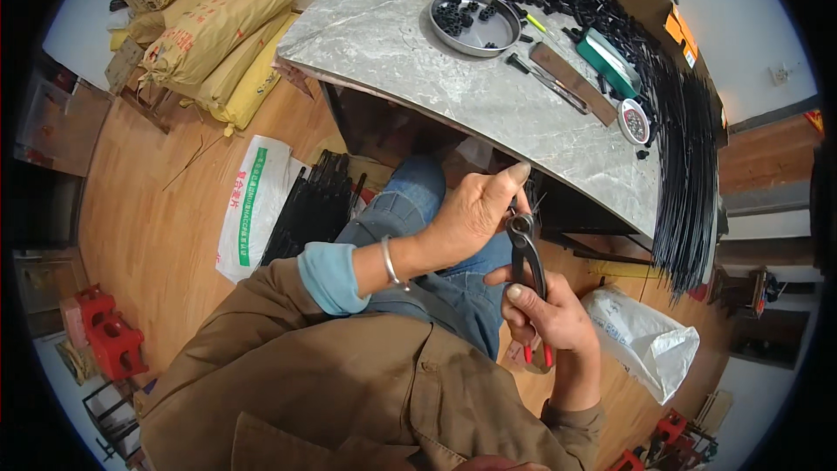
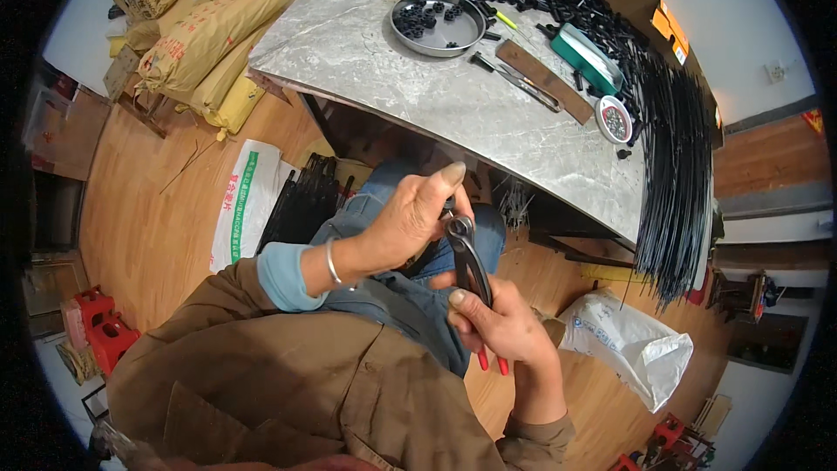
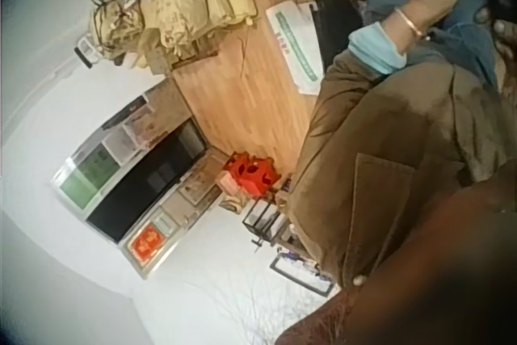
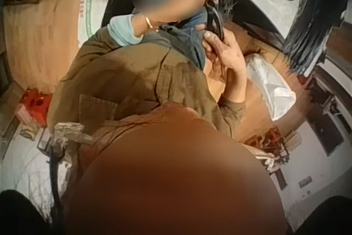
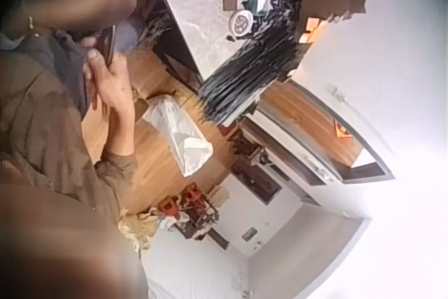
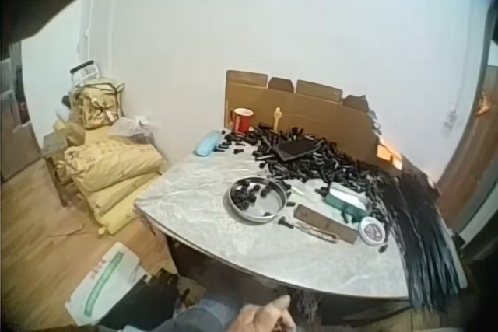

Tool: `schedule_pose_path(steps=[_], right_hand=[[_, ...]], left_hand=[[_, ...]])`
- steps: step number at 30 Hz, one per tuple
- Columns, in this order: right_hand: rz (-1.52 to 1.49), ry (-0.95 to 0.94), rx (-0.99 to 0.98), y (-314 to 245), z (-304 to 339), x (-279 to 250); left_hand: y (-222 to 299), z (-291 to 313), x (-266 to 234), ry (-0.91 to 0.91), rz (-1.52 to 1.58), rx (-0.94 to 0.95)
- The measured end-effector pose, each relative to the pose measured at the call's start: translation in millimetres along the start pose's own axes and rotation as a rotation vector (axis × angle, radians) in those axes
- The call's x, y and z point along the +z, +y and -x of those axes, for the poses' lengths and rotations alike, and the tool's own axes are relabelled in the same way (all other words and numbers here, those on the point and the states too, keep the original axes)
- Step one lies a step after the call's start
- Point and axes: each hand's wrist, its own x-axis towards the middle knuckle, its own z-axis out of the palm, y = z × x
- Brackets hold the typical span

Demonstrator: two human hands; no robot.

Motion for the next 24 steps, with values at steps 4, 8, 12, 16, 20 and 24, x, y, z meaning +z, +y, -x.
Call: schedule_pose_path(steps=[4,8,12,16,20,24], right_hand=[[-0.139,-0.062,0.027,12,-1,-1],[-0.157,-0.092,-0.023,12,-5,6],[-0.265,-0.068,-0.061,11,-6,11],[-0.327,-0.107,-0.025,13,-7,11],[-0.535,-0.17,0.02,7,-1,21],[-0.51,-0.127,0.103,3,-3,26]], left_hand=[[2,-1,-5,-0.057,-0.036,-0.066],[-3,-2,-6,-0.036,-0.058,0.003],[-4,-3,-7,-0.038,-0.056,-0.04],[-4,-2,-7,-0.026,-0.061,-0.044],[-8,1,-7,0.005,-0.139,0.049],[-11,3,-7,0.029,-0.154,0.088]])
